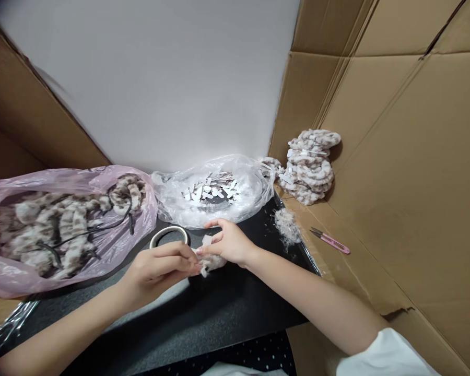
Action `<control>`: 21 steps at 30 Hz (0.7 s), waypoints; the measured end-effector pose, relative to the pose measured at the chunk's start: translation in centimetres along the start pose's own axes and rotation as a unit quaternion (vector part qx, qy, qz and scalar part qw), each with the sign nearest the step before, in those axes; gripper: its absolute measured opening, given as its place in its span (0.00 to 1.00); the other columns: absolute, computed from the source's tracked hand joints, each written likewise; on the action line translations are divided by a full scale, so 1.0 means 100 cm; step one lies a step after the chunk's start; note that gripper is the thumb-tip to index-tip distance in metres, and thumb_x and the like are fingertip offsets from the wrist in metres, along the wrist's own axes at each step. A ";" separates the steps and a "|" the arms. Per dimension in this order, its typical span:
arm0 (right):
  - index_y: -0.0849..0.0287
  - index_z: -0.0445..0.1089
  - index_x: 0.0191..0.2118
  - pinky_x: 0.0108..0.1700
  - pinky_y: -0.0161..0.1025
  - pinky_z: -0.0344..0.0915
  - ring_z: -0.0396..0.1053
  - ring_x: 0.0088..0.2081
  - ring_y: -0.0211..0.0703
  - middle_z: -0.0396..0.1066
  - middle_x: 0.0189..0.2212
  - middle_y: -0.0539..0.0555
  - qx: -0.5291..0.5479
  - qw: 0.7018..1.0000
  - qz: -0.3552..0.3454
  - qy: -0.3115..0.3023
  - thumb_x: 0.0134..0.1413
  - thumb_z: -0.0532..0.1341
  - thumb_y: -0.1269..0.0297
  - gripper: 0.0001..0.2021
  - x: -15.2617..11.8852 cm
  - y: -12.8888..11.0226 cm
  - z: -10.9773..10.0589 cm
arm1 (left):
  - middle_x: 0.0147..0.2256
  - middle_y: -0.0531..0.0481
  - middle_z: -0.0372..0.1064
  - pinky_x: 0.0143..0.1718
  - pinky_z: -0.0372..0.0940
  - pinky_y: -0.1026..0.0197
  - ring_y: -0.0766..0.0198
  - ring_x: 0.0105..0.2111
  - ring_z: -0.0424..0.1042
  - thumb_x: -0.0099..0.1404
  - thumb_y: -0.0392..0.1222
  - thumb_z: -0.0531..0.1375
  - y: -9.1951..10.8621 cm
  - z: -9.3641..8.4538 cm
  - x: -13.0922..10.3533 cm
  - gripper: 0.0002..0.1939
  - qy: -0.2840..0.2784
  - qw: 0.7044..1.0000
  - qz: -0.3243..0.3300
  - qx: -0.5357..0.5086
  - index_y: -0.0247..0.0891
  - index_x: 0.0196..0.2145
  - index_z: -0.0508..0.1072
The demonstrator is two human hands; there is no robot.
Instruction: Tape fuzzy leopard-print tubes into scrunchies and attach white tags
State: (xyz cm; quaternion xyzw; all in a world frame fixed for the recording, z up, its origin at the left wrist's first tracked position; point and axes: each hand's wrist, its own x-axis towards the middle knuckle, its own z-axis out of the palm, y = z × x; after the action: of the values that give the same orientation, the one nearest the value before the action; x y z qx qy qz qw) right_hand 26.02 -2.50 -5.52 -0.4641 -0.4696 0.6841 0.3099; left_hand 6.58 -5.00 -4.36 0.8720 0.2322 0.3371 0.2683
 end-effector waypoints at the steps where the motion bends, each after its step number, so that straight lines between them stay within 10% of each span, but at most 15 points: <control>1: 0.60 0.61 0.47 0.21 0.28 0.58 0.64 0.18 0.34 0.69 0.17 0.42 -0.001 1.000 -0.007 0.007 0.32 0.73 0.71 0.32 0.000 0.000 0.000 | 0.31 0.44 0.74 0.30 0.68 0.66 0.62 0.29 0.75 0.63 0.33 0.60 -0.001 0.000 -0.001 0.08 -0.008 1.000 0.001 0.000 0.40 0.33 0.79; 14: 0.58 0.66 0.46 0.26 0.31 0.62 0.66 0.21 0.34 0.68 0.18 0.42 -0.099 0.979 -0.156 0.081 0.35 0.70 0.72 0.27 0.014 0.017 0.011 | 0.30 0.45 0.78 0.33 0.67 0.63 0.61 0.30 0.76 0.63 0.39 0.62 -0.022 0.025 -0.013 0.06 0.008 0.986 -0.145 -0.083 0.38 0.31 0.79; 21: 0.58 0.67 0.42 0.23 0.29 0.59 0.63 0.20 0.32 0.67 0.19 0.42 -0.059 0.985 -0.123 0.109 0.36 0.68 0.71 0.22 0.024 0.044 0.020 | 0.28 0.49 0.75 0.30 0.65 0.66 0.65 0.28 0.73 0.61 0.39 0.63 -0.027 0.033 -0.021 0.04 0.081 0.972 -0.196 -0.096 0.37 0.30 0.77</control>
State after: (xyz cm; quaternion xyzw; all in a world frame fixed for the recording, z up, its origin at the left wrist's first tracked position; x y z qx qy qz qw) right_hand 23.32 -2.74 -10.17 -0.4918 -0.5266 0.5569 0.4130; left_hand 6.87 -5.21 -9.13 0.7494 0.3862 0.3682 0.3920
